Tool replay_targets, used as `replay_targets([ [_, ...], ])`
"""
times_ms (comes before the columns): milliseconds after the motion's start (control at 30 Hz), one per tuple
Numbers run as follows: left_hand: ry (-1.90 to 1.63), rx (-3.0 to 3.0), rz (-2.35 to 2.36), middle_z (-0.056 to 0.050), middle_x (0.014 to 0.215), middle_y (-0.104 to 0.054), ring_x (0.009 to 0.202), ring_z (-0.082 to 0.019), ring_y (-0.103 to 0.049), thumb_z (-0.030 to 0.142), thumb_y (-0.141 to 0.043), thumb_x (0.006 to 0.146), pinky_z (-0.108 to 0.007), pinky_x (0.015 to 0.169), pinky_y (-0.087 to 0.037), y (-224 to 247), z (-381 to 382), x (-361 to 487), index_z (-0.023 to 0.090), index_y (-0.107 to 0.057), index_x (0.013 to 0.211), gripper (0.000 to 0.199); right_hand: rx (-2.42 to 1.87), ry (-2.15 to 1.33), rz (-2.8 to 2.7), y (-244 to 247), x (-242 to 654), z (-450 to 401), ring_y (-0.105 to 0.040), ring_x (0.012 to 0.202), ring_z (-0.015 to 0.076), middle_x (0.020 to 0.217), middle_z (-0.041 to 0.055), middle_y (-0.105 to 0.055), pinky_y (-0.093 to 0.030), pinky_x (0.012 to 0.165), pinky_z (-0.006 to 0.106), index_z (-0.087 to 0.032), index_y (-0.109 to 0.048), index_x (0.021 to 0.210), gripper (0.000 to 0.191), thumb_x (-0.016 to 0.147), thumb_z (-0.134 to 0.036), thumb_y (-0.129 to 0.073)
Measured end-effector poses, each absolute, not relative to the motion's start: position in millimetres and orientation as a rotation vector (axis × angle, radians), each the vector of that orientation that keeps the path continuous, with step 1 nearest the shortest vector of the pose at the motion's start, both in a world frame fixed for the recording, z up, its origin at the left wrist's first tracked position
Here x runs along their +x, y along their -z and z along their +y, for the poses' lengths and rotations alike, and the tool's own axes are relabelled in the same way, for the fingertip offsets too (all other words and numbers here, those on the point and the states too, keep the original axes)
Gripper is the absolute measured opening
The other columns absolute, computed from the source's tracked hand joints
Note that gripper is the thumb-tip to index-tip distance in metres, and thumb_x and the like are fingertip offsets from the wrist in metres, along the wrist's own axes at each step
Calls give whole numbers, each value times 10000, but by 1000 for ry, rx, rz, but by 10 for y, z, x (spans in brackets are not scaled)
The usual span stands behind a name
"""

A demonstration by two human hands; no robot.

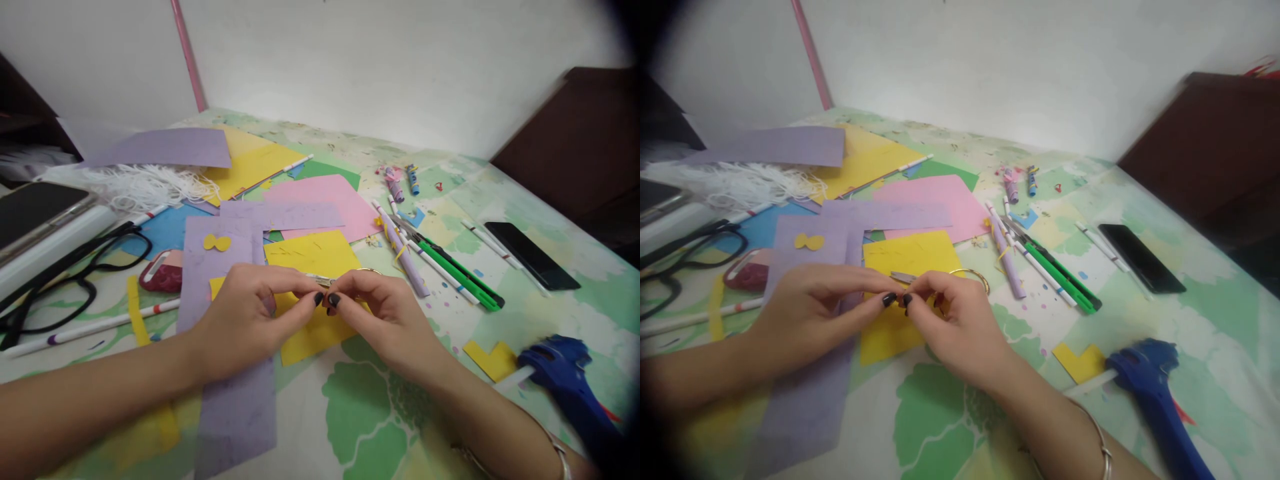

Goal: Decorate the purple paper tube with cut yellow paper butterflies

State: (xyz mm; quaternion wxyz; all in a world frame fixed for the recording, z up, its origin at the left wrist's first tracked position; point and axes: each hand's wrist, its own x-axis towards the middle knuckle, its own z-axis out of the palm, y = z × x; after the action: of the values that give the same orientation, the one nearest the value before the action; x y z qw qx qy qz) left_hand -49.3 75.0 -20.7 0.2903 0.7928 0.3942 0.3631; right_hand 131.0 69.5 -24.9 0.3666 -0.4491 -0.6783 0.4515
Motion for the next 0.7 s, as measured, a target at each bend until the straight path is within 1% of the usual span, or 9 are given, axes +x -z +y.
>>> replay_targets([
  [100,-963,2093,1063,-20,858,-758,756,-141,-696,166,-534,821,-218,658,-537,217,764,-497,175,-726,850,195,-1187,-1134,-1762,251,1317,712,-528,615,106,676,-11,-614,-404,552,238,-166,-655,772,138,817,-181,-525],
  [200,-908,2126,1130,-11,876,-755,768,-145,-689,177,-559,800,-226,662,-526,239,816,-520,190,-725,893,191,-1244,-1068,-1818,246,1343,726,-530,610,109,680,-8,-623,-402,544,242,-166,-655,771,143,816,-177,-520],
  [300,-735,2131,1167,-1,879,-746,762,-139,-670,162,-575,773,-229,670,-509,239,901,-575,198,-719,893,190,-1256,-1044,-1919,229,1380,725,-554,648,111,728,-3,-655,-419,575,241,-165,-656,772,119,793,-143,-541],
  [433,-420,2102,1031,9,828,-719,716,-130,-633,177,-622,744,-220,619,-478,179,985,-666,193,-709,829,123,-1227,-969,-2117,198,1418,707,-565,682,108,751,-13,-668,-424,626,242,-175,-668,781,116,745,-92,-596],
  [533,-280,2149,910,14,834,-702,757,-126,-621,139,-654,713,-215,664,-467,151,994,-705,194,-713,836,147,-1120,-883,-2285,194,1419,693,-564,724,114,762,-6,-662,-420,666,244,-171,-671,787,132,731,-65,-617],
  [700,-219,2150,808,18,832,-706,798,-124,-631,106,-625,742,-213,737,-464,184,983,-704,202,-718,829,160,-1018,-817,-2469,231,1383,678,-547,760,135,753,10,-660,-417,694,254,-157,-669,804,121,750,-58,-624],
])
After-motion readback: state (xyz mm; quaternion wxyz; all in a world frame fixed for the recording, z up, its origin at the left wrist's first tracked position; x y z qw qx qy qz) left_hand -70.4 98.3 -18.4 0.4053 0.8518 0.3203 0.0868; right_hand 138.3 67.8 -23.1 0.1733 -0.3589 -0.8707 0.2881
